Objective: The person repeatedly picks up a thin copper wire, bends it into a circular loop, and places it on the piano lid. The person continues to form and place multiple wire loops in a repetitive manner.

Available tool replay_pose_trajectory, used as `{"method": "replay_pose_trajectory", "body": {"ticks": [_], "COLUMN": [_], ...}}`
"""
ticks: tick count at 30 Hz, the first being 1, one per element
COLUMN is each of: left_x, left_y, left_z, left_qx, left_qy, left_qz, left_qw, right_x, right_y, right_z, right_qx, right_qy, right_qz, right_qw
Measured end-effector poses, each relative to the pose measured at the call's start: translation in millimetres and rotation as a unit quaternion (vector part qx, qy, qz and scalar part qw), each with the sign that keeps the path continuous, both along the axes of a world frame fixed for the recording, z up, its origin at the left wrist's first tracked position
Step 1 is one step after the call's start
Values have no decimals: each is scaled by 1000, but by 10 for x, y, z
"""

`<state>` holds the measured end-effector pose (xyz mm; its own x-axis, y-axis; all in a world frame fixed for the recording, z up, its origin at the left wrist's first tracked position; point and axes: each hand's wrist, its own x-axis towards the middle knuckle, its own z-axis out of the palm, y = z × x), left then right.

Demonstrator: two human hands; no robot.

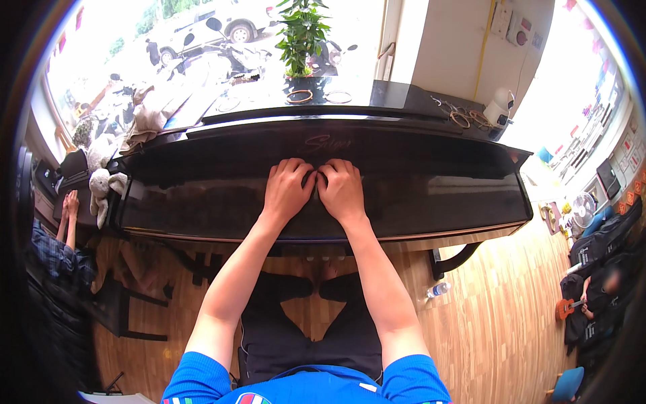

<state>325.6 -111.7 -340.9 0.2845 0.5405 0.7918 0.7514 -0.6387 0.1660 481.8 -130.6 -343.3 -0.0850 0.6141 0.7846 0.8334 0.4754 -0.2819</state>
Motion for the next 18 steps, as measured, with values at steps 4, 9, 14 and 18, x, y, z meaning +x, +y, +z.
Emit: {"method": "replay_pose_trajectory", "body": {"ticks": [4, 9, 14, 18], "left_x": [8, -11, 10, 4], "left_y": [-16, 2, -14, 3], "left_z": [24, -17, 9, -7], "left_qx": [12, -13, 3, 10], "left_qy": [-6, 16, -4, -2], "left_qz": [6, 7, 5, 4], "left_qw": [1000, 1000, 1000, 1000], "right_x": [-3, -21, -10, -14], "right_y": [-14, -11, -8, -13], "right_z": [9, 16, 1, 8], "right_qx": [5, 6, -10, -3], "right_qy": [3, 7, 2, 7], "right_qz": [-2, 0, 2, -1], "right_qw": [1000, 1000, 1000, 1000]}}
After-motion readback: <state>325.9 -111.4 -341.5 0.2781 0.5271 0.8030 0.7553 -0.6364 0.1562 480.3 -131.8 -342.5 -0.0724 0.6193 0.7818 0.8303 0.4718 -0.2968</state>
